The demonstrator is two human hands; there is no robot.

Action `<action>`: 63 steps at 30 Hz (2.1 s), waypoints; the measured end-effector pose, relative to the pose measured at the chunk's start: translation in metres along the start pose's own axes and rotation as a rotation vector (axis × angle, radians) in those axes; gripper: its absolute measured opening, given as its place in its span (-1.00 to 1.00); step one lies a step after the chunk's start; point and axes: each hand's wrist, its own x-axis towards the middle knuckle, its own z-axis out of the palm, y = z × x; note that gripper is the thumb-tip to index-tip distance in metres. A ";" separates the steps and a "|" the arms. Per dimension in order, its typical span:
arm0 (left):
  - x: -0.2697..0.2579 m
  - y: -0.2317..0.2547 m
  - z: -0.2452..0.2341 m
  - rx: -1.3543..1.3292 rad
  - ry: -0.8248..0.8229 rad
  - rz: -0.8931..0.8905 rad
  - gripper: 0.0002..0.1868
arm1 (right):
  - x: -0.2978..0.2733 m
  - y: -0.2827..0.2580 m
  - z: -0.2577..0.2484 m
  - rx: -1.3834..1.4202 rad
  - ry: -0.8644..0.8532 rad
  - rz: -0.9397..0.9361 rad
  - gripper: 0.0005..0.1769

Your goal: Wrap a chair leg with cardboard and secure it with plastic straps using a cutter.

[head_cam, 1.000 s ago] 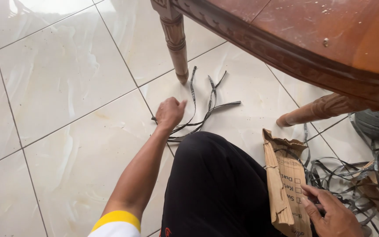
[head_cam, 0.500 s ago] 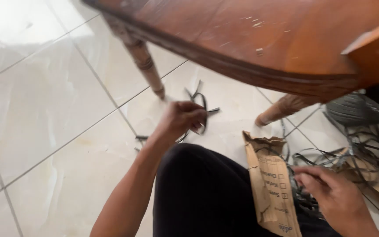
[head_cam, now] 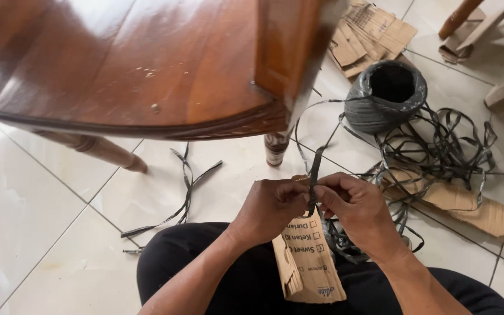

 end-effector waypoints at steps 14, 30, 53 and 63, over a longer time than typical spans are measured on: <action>0.011 -0.048 0.001 -0.588 0.117 -0.139 -0.72 | 0.010 -0.002 0.012 -0.127 -0.072 0.187 -0.78; 0.005 -0.040 0.005 -0.447 0.071 -0.083 -0.61 | 0.009 -0.007 0.014 -0.301 -0.019 0.162 -0.84; 0.006 -0.051 0.001 -0.525 0.027 -0.042 -0.71 | 0.006 -0.012 0.014 -0.066 -0.077 0.207 -0.79; -0.005 -0.028 0.005 -0.107 -0.048 0.100 -0.81 | 0.009 -0.021 0.012 -0.163 -0.065 0.086 -0.77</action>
